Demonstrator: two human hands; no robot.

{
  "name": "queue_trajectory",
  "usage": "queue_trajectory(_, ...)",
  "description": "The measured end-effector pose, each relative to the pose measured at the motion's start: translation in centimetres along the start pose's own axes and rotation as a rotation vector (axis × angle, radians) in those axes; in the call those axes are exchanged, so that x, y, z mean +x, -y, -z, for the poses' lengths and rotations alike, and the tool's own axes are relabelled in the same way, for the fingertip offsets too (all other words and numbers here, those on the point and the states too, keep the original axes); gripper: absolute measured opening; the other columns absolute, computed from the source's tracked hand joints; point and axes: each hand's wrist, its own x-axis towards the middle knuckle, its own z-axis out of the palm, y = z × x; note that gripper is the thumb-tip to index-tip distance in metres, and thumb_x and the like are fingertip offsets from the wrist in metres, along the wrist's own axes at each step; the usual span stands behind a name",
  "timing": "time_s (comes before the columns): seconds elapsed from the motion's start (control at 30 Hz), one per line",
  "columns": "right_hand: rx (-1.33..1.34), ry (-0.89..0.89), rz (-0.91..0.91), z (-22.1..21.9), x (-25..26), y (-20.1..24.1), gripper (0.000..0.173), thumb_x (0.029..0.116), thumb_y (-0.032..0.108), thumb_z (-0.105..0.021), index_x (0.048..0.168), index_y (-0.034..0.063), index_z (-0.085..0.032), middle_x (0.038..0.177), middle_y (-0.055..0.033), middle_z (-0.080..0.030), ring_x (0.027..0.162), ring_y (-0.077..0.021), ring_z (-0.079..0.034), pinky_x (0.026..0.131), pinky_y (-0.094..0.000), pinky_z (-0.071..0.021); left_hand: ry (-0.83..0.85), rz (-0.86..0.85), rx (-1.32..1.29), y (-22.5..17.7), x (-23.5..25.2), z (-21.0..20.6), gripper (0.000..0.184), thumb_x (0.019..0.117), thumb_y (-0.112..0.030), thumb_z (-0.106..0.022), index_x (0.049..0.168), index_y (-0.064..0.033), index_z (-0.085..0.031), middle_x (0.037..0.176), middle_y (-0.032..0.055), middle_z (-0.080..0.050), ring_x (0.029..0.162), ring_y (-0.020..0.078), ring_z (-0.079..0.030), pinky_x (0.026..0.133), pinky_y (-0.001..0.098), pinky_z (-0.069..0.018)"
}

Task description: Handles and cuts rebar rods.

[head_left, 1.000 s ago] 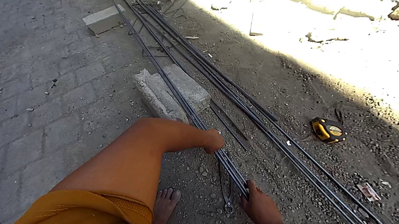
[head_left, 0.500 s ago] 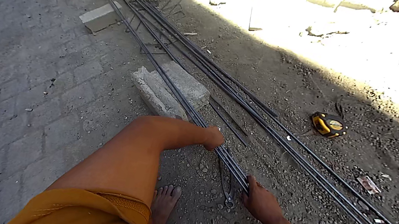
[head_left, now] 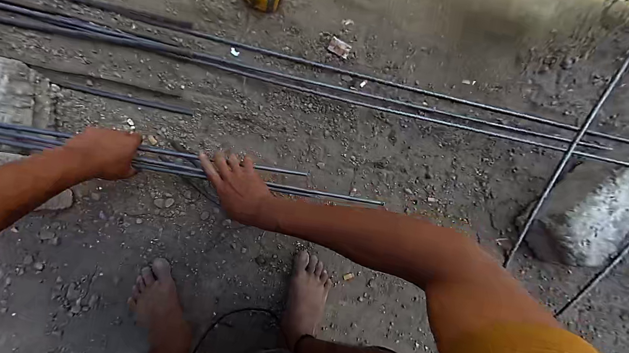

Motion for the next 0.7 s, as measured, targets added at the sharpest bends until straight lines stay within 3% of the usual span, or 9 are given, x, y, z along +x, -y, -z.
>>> queue_trajectory(0.07, -0.007, 0.013, 0.044, -0.4, -0.8, 0.3, 0.089, 0.0947, 0.008, -0.067, 0.166, 0.0075, -0.014, 0.169, -0.0259, -0.017, 0.156, -0.0423, -0.022, 0.122, -0.0647, -0.0213, 0.041, 0.012, 0.011, -0.4, -0.3, 0.6, 0.044, 0.0931, -0.035, -0.074, 0.117, 0.0002, -0.064, 0.103, 0.0242, -0.070, 0.099, 0.0462, -0.069, 0.080, 0.0648, -0.0546)
queue_trajectory(0.13, -0.026, -0.014, 0.085, -1.0, -1.1, 0.1, 0.090, 0.0940, 0.006, -0.067, 0.166, 0.0066, -0.013, 0.171, -0.0240, -0.012, 0.158, -0.0391, -0.016, 0.125, -0.0618, -0.0156, 0.069, 0.011, 0.039, -0.7, -0.2, 1.0, 0.039, 0.0933, -0.035, -0.073, 0.111, -0.0014, -0.067, 0.100, 0.0229, -0.071, 0.098, 0.0447, -0.070, 0.079, 0.0644, -0.0544)
queue_trajectory(0.17, -0.029, -0.034, 0.092, -1.3, -1.4, -0.2, 0.092, 0.0925, 0.006, -0.069, 0.166, 0.0068, -0.013, 0.171, -0.0230, -0.012, 0.158, -0.0380, -0.017, 0.125, -0.0607, -0.0165, 0.078, 0.002, 0.047, -1.0, -0.1, 1.2, 0.038, 0.0939, -0.036, -0.072, 0.110, -0.0017, -0.067, 0.100, 0.0226, -0.071, 0.099, 0.0445, -0.069, 0.079, 0.0645, -0.0542)
queue_trajectory(0.27, -0.023, -0.065, 0.084, -1.4, -2.4, -1.3, 0.096, 0.0866, 0.001, -0.074, 0.165, 0.0081, -0.019, 0.169, -0.0213, -0.022, 0.154, -0.0385, -0.029, 0.119, -0.0623, -0.0303, 0.087, -0.046, 0.017, -2.7, -0.3, 2.2, 0.036, 0.0956, -0.031, -0.069, 0.110, 0.0011, -0.068, 0.103, 0.0237, -0.070, 0.101, 0.0448, -0.069, 0.081, 0.0655, -0.0529)
queue_trajectory(0.33, -0.006, 0.021, 0.043, -0.3, -2.1, -1.5, 0.091, 0.0910, 0.002, -0.067, 0.166, 0.0109, -0.016, 0.165, -0.0227, -0.032, 0.146, -0.0435, -0.041, 0.111, -0.0653, -0.0390, 0.078, -0.054, -0.038, -2.8, -1.3, 2.5, 0.032, 0.0929, -0.027, -0.070, 0.110, 0.0005, -0.069, 0.105, 0.0228, -0.070, 0.103, 0.0435, -0.068, 0.082, 0.0653, -0.0520)
queue_trajectory(0.43, 0.021, 0.176, -0.060, 1.9, 0.0, -1.5, 0.076, 0.0992, 0.013, -0.057, 0.165, 0.0092, -0.019, 0.144, -0.0305, -0.051, 0.124, -0.0512, -0.058, 0.095, -0.0660, -0.0508, 0.016, -0.054, -0.078, -1.8, -2.0, 1.7, 0.034, 0.0906, -0.023, -0.074, 0.115, -0.0002, -0.069, 0.112, 0.0211, -0.070, 0.108, 0.0415, -0.066, 0.085, 0.0641, -0.0521)
queue_trajectory(0.53, 0.009, 0.302, -0.135, 3.5, 1.2, -1.5, 0.065, 0.1024, 0.020, -0.055, 0.160, 0.0056, -0.027, 0.139, -0.0321, -0.055, 0.110, -0.0517, -0.066, 0.088, -0.0660, -0.0541, -0.040, -0.071, -0.047, -0.8, -1.8, 0.9, 0.032, 0.0892, -0.021, -0.076, 0.111, 0.0021, -0.069, 0.111, 0.0203, -0.069, 0.108, 0.0393, -0.066, 0.085, 0.0609, -0.0524)
queue_trajectory(0.7, -0.007, 0.358, -0.158, 3.8, 1.5, -1.3, 0.058, 0.1015, 0.021, -0.057, 0.153, 0.0048, -0.036, 0.131, -0.0289, -0.062, 0.110, -0.0481, -0.067, 0.090, -0.0640, -0.0543, -0.028, -0.093, -0.021, -0.5, -1.5, 0.8, 0.030, 0.0914, -0.021, -0.073, 0.105, 0.0046, -0.068, 0.108, 0.0215, -0.069, 0.105, 0.0395, -0.066, 0.083, 0.0600, -0.0523)
